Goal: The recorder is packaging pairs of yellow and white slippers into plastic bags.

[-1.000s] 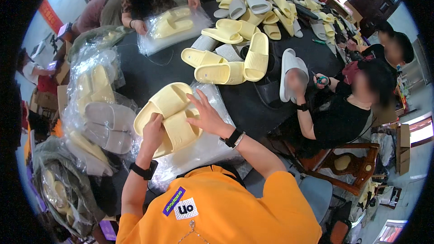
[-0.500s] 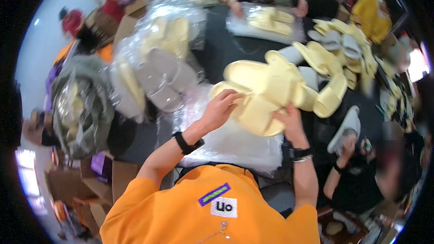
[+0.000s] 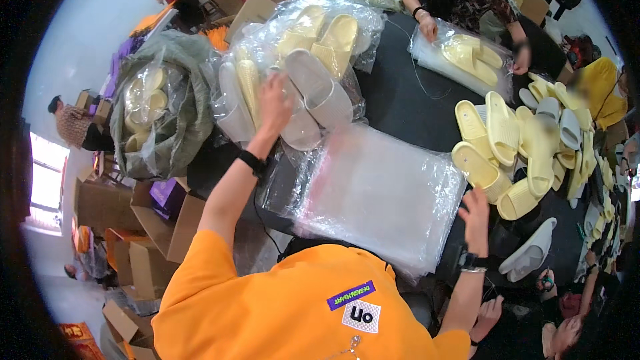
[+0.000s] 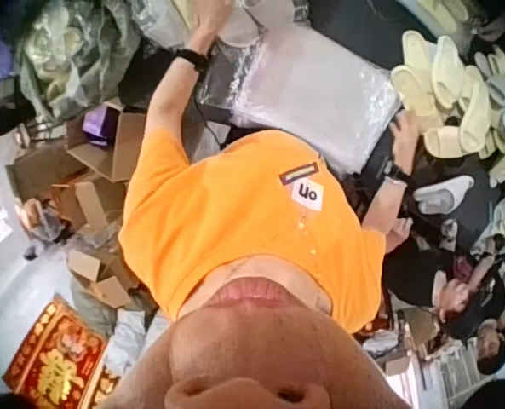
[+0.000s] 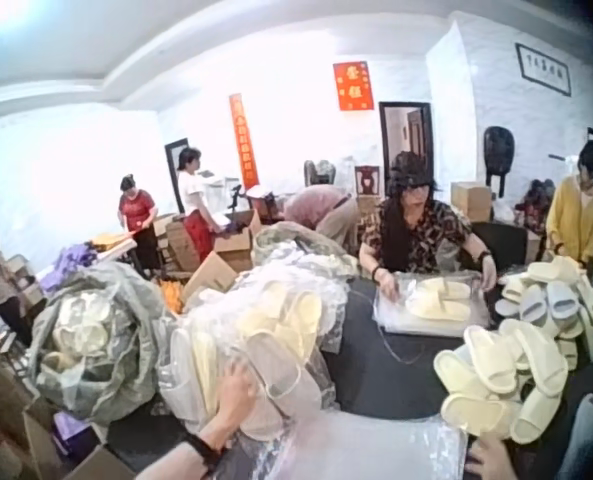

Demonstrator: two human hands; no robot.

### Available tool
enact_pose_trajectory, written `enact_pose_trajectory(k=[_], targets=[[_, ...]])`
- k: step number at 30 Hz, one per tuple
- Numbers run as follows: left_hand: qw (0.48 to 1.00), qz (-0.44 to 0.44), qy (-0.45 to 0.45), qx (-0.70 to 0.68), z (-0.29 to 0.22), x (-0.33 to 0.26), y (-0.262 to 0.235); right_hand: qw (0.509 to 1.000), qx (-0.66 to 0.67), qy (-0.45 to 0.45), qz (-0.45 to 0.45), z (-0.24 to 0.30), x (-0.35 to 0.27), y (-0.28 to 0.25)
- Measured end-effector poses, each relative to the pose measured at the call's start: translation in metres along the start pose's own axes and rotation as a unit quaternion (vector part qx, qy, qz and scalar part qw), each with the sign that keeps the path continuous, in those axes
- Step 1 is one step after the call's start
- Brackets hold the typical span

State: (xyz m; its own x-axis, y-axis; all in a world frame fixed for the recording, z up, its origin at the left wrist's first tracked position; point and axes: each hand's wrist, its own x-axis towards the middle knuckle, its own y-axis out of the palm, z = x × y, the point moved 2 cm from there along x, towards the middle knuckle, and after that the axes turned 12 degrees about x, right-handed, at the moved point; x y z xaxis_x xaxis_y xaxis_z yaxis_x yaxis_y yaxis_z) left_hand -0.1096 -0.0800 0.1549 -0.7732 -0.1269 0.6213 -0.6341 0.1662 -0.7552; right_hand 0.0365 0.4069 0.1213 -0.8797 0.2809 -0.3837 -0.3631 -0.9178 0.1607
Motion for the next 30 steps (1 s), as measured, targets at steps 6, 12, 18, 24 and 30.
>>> enact_pose_trajectory(k=[6, 12, 18, 24, 30], targets=[[0.997, 0.071, -0.005, 0.031, 0.018, 0.079, 0.015, 0.994, -0.103, -0.024, 0.011, -0.098, -0.015, 0.019], [0.970, 0.227, -0.081, 0.011, -0.007, 0.072, 0.055, 0.986, -0.136, -0.064, 0.067, -0.096, -0.041, 0.019], [0.953, 0.283, -0.113, 0.010, -0.002, 0.083, 0.077, 0.989, -0.146, -0.013, 0.030, -0.088, -0.049, 0.005], [0.980, 0.199, -0.006, 0.014, 0.013, 0.096, 0.077, 0.968, -0.200, -0.040, 0.143, -0.089, -0.042, 0.033], [0.998, 0.026, 0.055, 0.023, 0.002, 0.115, 0.019, 0.957, -0.217, 0.009, 0.191, -0.100, -0.043, 0.043]])
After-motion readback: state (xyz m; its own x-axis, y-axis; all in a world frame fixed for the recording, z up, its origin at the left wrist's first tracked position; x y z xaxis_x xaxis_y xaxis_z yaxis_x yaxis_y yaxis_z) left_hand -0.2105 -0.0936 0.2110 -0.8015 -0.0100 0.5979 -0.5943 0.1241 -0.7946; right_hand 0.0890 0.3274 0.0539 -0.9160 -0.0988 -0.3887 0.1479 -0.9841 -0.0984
